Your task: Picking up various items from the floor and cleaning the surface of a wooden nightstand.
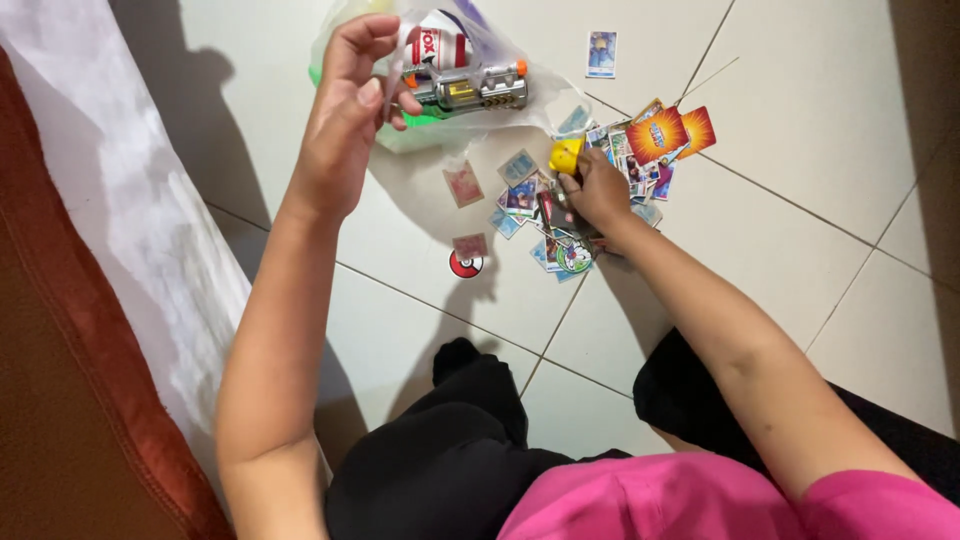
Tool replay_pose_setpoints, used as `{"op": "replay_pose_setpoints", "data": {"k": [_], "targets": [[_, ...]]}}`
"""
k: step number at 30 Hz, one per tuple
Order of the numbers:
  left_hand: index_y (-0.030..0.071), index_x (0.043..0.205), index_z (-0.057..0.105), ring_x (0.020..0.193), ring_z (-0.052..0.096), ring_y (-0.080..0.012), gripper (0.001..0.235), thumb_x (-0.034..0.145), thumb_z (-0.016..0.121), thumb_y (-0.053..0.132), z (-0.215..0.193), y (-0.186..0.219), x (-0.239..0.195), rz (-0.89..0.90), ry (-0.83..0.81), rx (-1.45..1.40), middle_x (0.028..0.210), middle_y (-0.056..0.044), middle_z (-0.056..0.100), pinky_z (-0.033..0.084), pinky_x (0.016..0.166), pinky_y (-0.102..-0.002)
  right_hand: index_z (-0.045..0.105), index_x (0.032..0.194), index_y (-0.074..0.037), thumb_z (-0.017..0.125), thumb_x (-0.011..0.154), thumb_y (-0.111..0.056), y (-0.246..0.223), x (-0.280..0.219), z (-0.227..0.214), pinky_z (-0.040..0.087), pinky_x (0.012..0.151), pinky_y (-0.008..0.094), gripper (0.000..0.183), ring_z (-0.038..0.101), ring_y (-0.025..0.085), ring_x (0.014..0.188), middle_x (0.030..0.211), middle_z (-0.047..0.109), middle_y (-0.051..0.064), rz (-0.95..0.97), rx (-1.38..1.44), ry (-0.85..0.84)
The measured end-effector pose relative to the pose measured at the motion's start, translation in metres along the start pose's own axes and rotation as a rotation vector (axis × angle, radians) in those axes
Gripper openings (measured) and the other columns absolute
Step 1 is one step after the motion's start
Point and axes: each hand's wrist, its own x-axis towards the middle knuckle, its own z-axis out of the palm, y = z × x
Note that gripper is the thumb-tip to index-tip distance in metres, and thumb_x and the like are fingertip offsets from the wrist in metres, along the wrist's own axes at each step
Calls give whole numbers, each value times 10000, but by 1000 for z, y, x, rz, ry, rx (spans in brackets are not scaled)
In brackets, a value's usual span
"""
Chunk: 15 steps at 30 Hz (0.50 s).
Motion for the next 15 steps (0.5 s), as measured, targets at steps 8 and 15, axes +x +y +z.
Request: {"op": "replay_pose_setpoints", "data": {"k": [8, 15], "targets": [[91, 1562, 412, 1024, 553, -116, 669, 1031, 626, 437, 10, -5, 7, 31, -18, 57, 1442, -73, 452, 465, 1060, -312, 631, 948, -58, 708, 977, -245, -104, -8, -65, 498, 665, 471, 204, 634, 358, 791, 873, 626, 131, -633, 172, -169], [78, 1542, 430, 1031, 550, -125, 644, 1036, 619, 429, 15, -8, 9, 7, -30, 107, 1487, -105, 463, 471, 1057, -311, 600, 1100, -42, 689, 1040, -167, -172, 50, -62, 521, 808, 434, 164, 652, 321, 908, 1012, 630, 137, -514, 342, -4]]}}
